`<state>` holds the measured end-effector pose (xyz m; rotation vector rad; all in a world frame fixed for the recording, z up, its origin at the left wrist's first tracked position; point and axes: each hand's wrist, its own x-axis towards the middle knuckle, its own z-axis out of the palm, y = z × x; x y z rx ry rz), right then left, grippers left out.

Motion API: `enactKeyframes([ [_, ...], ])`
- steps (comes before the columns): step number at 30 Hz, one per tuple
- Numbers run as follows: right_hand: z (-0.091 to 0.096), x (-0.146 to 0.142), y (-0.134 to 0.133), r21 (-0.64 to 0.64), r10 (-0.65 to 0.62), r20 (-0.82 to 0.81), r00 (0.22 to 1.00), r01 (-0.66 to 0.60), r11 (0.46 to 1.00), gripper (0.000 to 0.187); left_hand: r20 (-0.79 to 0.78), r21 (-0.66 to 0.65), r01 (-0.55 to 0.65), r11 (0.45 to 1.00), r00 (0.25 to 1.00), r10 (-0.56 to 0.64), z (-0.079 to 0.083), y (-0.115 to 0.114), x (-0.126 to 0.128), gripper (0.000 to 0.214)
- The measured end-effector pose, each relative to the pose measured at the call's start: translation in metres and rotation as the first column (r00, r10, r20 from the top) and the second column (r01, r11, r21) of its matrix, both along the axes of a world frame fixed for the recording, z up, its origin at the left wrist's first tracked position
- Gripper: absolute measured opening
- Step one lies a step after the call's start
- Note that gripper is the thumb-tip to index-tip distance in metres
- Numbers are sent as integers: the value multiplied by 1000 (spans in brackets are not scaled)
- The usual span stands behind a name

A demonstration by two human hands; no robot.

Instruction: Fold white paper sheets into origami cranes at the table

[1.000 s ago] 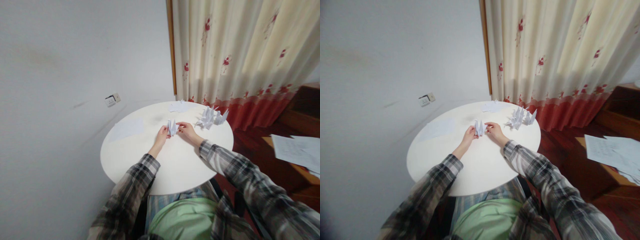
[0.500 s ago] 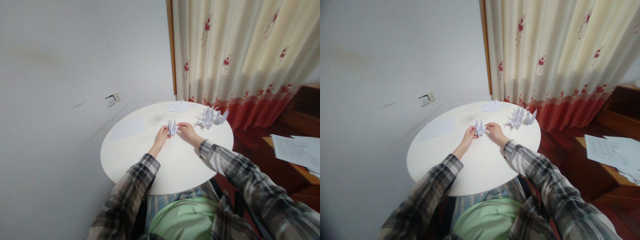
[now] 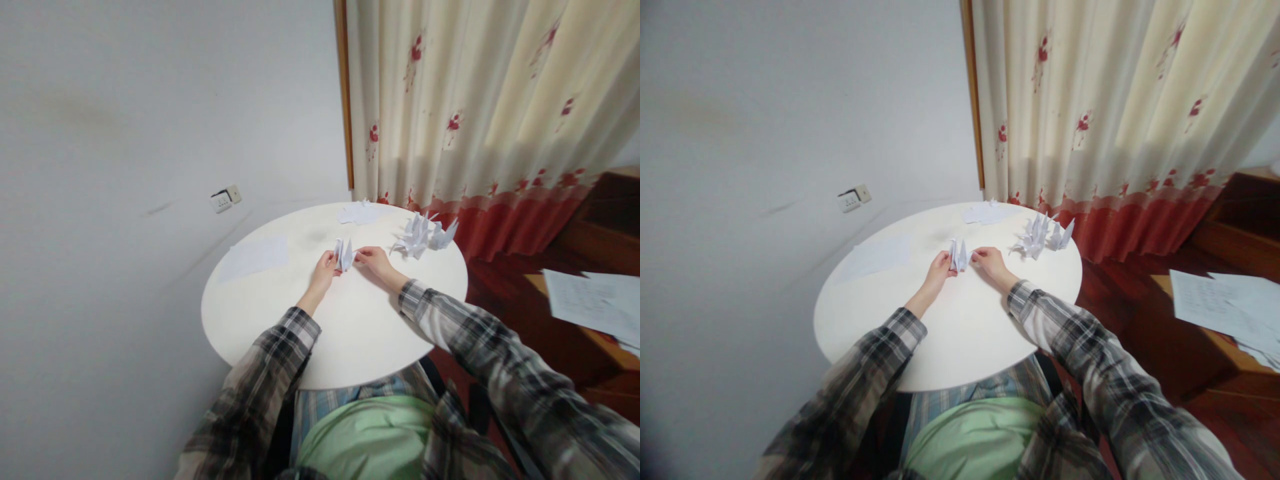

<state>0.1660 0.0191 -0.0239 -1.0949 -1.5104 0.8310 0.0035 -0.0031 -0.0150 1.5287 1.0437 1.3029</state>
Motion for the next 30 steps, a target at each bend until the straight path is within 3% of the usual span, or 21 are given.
enactKeyframes([
  [11, 3, -5, -4, -137, 87, -178, 980, -113, 984, 18, -7, 9, 7, 1000, 1000, -7, -2, 1, -1, 25],
  [24, 6, -8, -7, -212, 76, -160, 984, -110, 971, 12, 7, 5, 0, 1000, 1000, 0, -1, 1, -1, 23],
  [30, 6, -8, -8, -177, 98, -140, 985, -122, 977, 13, 18, 2, 2, 1000, 1000, -2, 1, -3, 0, 21],
])
